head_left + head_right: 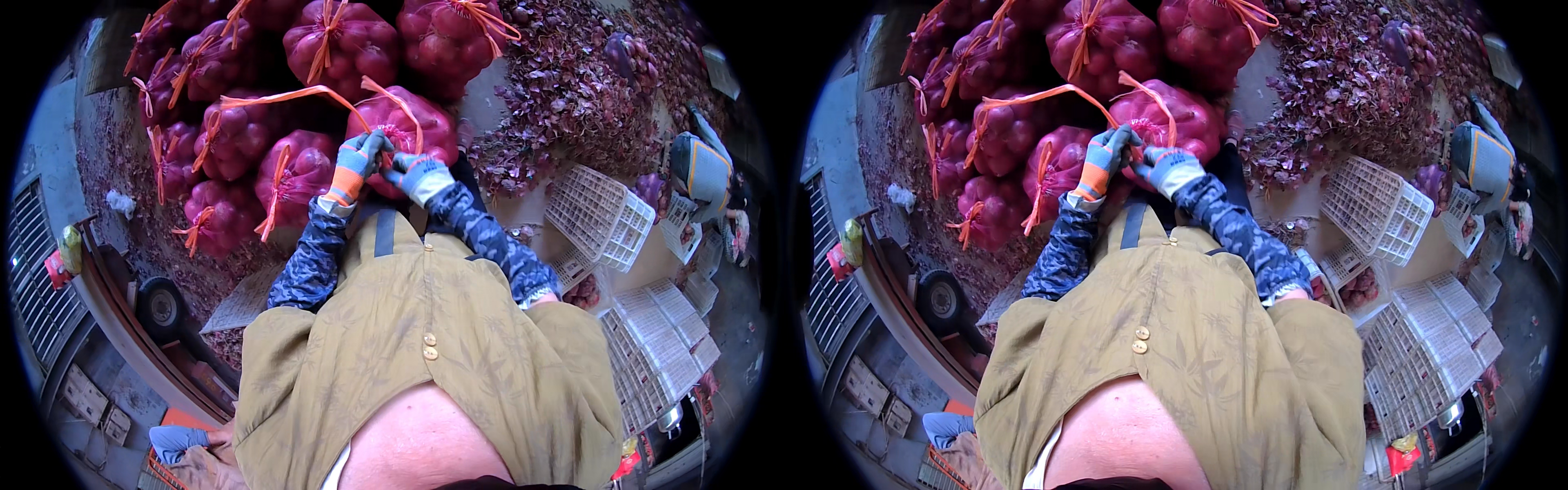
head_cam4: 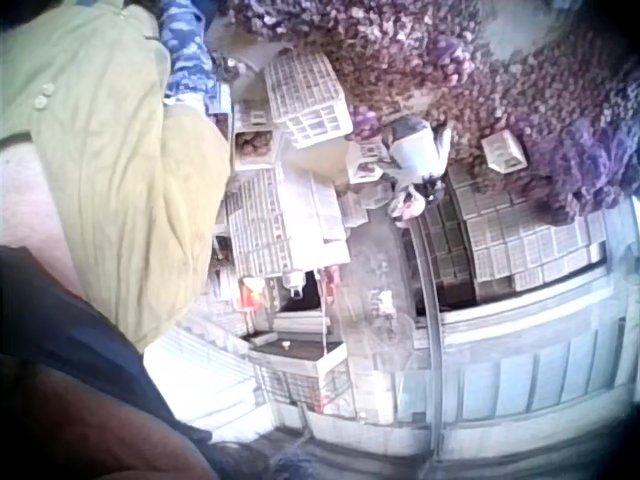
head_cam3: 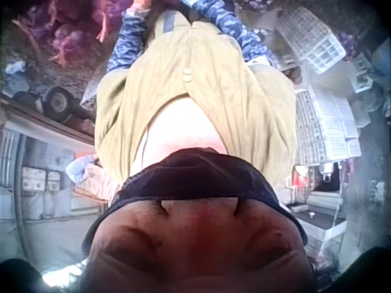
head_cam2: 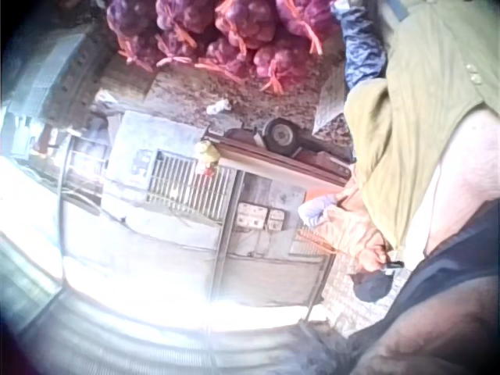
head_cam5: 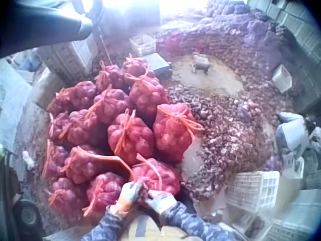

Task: The person sorts red onions from a pile into a mesh bag, weighs the bag on a platform scale, and then ties the bag shut.

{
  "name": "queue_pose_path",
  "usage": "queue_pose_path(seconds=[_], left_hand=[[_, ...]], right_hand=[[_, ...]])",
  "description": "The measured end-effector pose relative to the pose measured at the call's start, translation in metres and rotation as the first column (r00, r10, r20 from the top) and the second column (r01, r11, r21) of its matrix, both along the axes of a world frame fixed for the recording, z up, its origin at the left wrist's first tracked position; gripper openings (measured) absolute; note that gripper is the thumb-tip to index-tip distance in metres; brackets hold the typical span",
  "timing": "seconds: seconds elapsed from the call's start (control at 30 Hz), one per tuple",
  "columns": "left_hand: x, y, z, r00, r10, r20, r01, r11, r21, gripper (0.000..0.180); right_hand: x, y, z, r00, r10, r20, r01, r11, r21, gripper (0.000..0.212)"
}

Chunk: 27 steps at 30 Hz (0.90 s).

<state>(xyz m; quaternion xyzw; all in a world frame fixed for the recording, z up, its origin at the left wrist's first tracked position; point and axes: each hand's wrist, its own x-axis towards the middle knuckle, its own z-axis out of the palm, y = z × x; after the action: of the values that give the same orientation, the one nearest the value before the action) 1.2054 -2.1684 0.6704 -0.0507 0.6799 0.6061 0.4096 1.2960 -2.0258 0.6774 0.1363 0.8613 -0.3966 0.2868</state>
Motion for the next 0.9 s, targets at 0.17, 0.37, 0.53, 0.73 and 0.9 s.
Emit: queue_pose_path(seconds=[0.17, 0.37, 0.53, 0.73, 0.9], left_hand=[[0.002, -0.006, -0.012, 0.956, -0.112, -0.270, 0.116, 0.993, 0.001, 0.025], [0.000, -0.015, -0.009, 0.993, -0.104, -0.056, 0.106, 0.994, 0.036, 0.028], [-0.007, -0.022, -0.005, 0.997, -0.065, 0.053, 0.059, 0.993, 0.102, 0.026], [-0.007, -0.023, 0.008, 0.996, -0.074, -0.051, 0.077, 0.996, 0.048, 0.014], [-0.014, -0.028, 0.003, 0.925, -0.319, -0.207, 0.318, 0.947, -0.039, 0.015]], right_hand=[[-0.028, 0.000, 0.002, 0.955, 0.004, -0.295, 0.049, 0.984, 0.174, 0.031], [-0.018, -0.012, -0.006, 0.986, -0.028, -0.167, 0.020, 0.999, -0.047, 0.035], [0.001, -0.001, 0.006, 0.980, -0.074, -0.187, 0.055, 0.993, -0.105, 0.051], [-0.006, 0.027, 0.000, 0.912, 0.391, -0.123, -0.376, 0.917, 0.133, 0.045], [-0.019, 0.020, -0.005, 0.984, -0.005, -0.178, -0.041, 0.966, -0.254, 0.050]])
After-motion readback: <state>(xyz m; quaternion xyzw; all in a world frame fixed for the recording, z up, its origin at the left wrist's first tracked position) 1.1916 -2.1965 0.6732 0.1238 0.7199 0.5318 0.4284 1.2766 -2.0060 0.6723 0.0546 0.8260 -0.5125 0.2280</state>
